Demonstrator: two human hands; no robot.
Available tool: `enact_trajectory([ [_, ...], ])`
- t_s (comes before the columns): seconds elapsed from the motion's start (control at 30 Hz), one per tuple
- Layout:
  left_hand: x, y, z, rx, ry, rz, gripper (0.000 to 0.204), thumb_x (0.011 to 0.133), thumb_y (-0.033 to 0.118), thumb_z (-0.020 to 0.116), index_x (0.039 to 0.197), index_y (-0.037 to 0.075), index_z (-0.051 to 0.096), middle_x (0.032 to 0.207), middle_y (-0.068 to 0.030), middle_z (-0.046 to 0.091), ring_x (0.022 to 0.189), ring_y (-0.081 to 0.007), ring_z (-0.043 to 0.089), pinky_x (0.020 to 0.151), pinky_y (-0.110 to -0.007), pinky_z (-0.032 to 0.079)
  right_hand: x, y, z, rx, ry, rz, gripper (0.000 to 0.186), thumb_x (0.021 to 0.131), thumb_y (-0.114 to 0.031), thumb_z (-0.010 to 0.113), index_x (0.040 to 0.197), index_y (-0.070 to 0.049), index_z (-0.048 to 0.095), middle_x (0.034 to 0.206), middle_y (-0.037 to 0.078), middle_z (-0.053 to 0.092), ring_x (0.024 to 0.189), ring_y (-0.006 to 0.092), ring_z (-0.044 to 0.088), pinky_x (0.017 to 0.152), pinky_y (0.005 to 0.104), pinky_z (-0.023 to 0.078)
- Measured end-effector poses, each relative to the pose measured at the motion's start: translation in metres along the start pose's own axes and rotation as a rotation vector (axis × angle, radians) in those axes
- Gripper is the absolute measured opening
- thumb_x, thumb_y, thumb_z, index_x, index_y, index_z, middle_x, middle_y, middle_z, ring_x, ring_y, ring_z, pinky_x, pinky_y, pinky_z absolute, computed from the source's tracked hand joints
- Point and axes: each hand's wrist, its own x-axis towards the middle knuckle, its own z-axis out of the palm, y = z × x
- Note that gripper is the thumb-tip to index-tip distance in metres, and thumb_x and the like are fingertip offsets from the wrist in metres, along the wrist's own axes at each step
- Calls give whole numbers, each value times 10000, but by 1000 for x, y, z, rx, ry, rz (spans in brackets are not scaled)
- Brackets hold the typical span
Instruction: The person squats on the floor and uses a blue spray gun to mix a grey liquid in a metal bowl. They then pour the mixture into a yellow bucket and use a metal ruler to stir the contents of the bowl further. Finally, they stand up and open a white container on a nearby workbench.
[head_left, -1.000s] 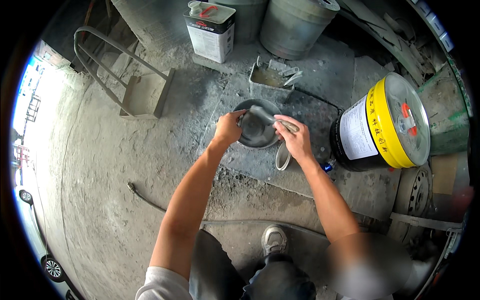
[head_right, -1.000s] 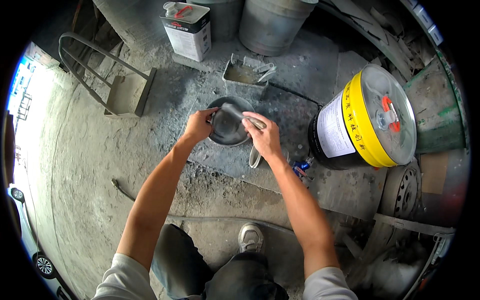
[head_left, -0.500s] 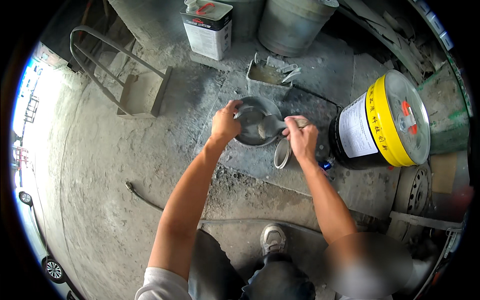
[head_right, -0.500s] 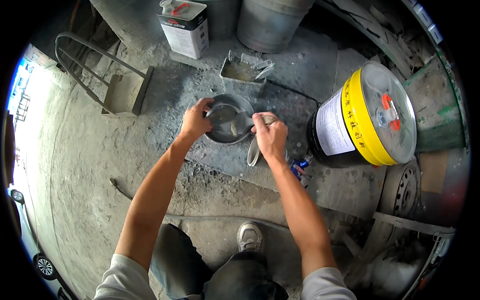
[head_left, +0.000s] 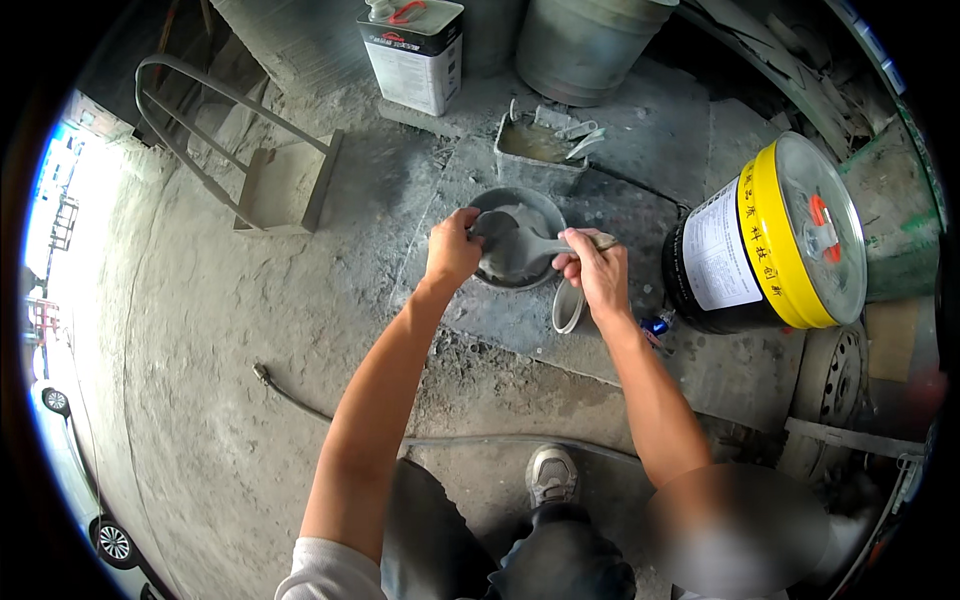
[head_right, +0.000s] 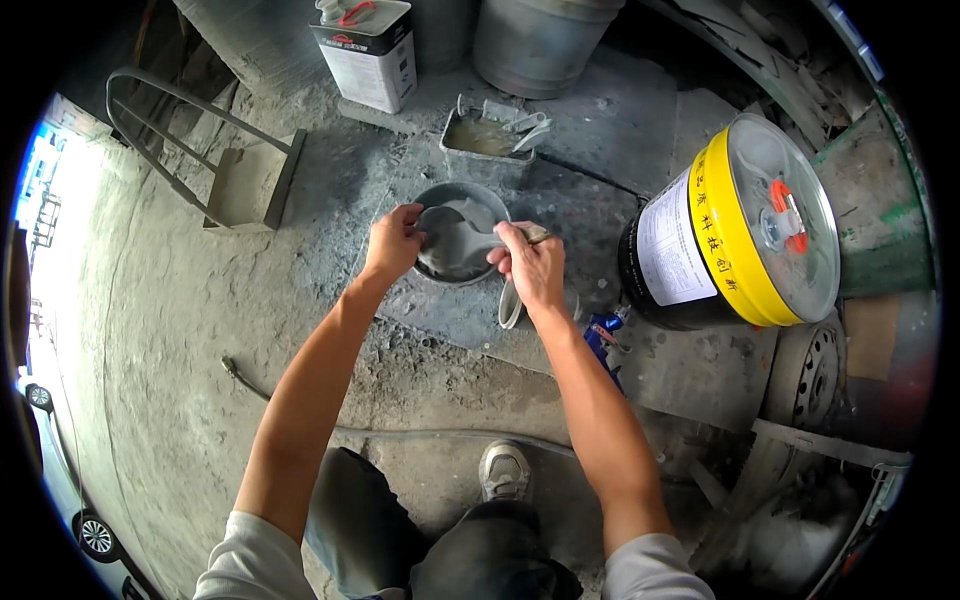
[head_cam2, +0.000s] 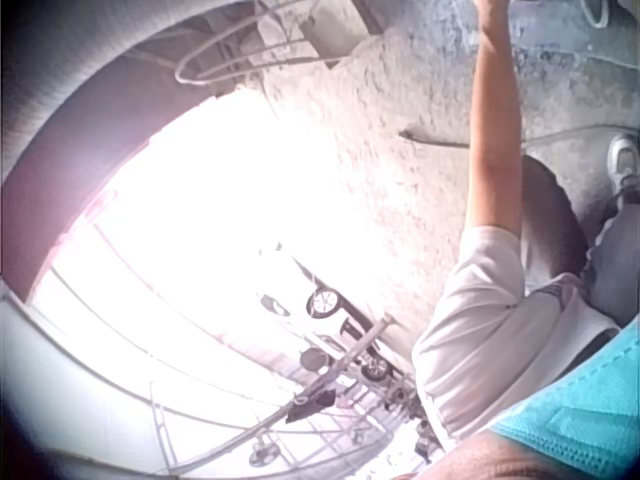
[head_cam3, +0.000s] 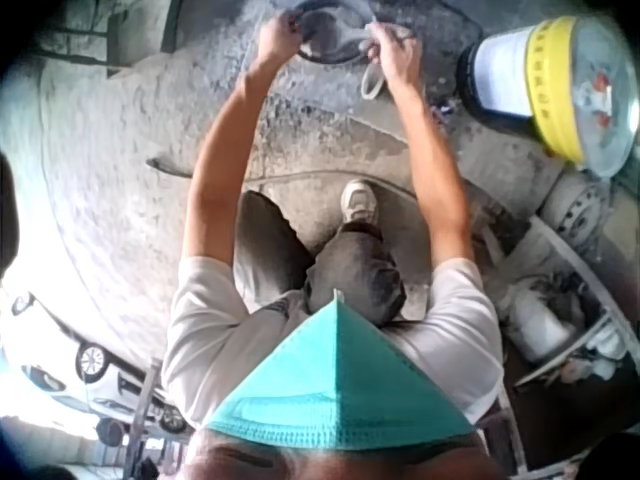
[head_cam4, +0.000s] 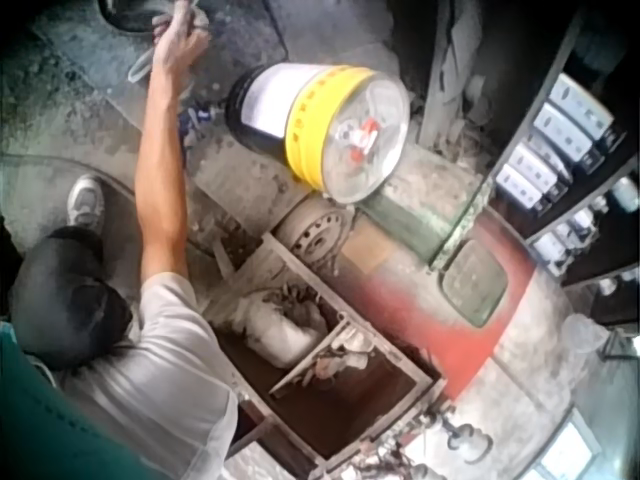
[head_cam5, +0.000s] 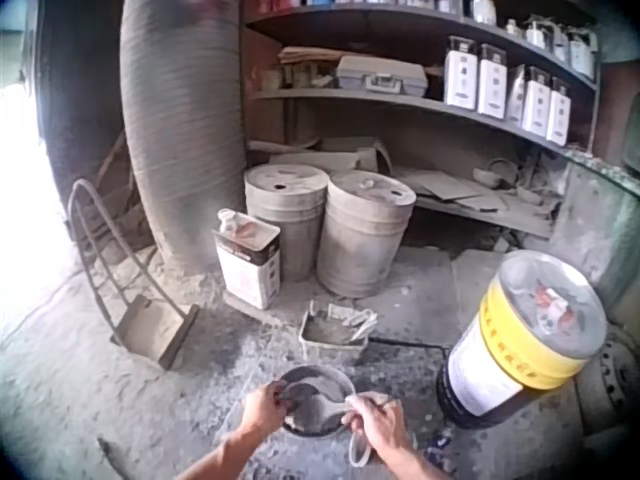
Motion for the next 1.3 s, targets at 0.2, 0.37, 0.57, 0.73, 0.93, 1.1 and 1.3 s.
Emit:
enact_trajectory([
  [0.2,-1,30,-7,345,-225,-21,458,795,-22,649,1237,99,654,1048,-138,727,946,-265,710,810,-319,562,24,10,-3,137,136,-75,262,930,-252,663,973,4,703,706,85,696,528,84,581,469,226,450],
  [0.37,14,45,-20,295,-330,-119,458,743,17,671,1179,153,687,1051,-142,721,969,-335,688,845,-397,550,33,-1,-18,-369,220,-240,286,921,-293,639,886,-22,722,636,97,687,536,166,637,524,319,487],
  [0.57,6,38,-10,131,-149,221,459,720,-7,662,1156,133,675,1187,-201,658,1004,-388,663,887,-425,533,23,9,-4,-675,-60,-368,271,906,-348,657,876,-90,734,729,167,685,702,344,689,645,394,525],
  [0.73,4,23,-6,150,-43,73,468,728,-23,699,1189,46,657,1023,-177,714,891,-327,702,805,-368,557,7,6,10,-493,-285,-220,241,931,-295,647,969,-65,706,782,140,715,713,305,697,656,350,531],
  [0.93,3,29,-6,200,-74,27,451,758,-4,723,1193,113,701,960,-167,722,866,-305,707,786,-368,558,7,17,3,-900,-52,-787,263,933,-321,645,975,-70,711,741,146,705,702,317,695,627,372,526],
  [1.1,5,16,-8,264,-95,56,511,702,-15,732,1183,155,715,881,-111,721,788,-263,694,752,-354,556,15,4,6,-191,-263,-113,227,936,-225,685,1045,-29,720,769,58,702,628,94,617,571,242,501],
  [1.3,-1,25,-9,236,-103,-31,506,683,-21,721,1164,137,716,846,-93,718,764,-254,689,719,-348,556,14,15,-1,-488,62,-318,211,937,-265,673,978,-63,720,749,105,710,660,195,683,600,318,511],
])
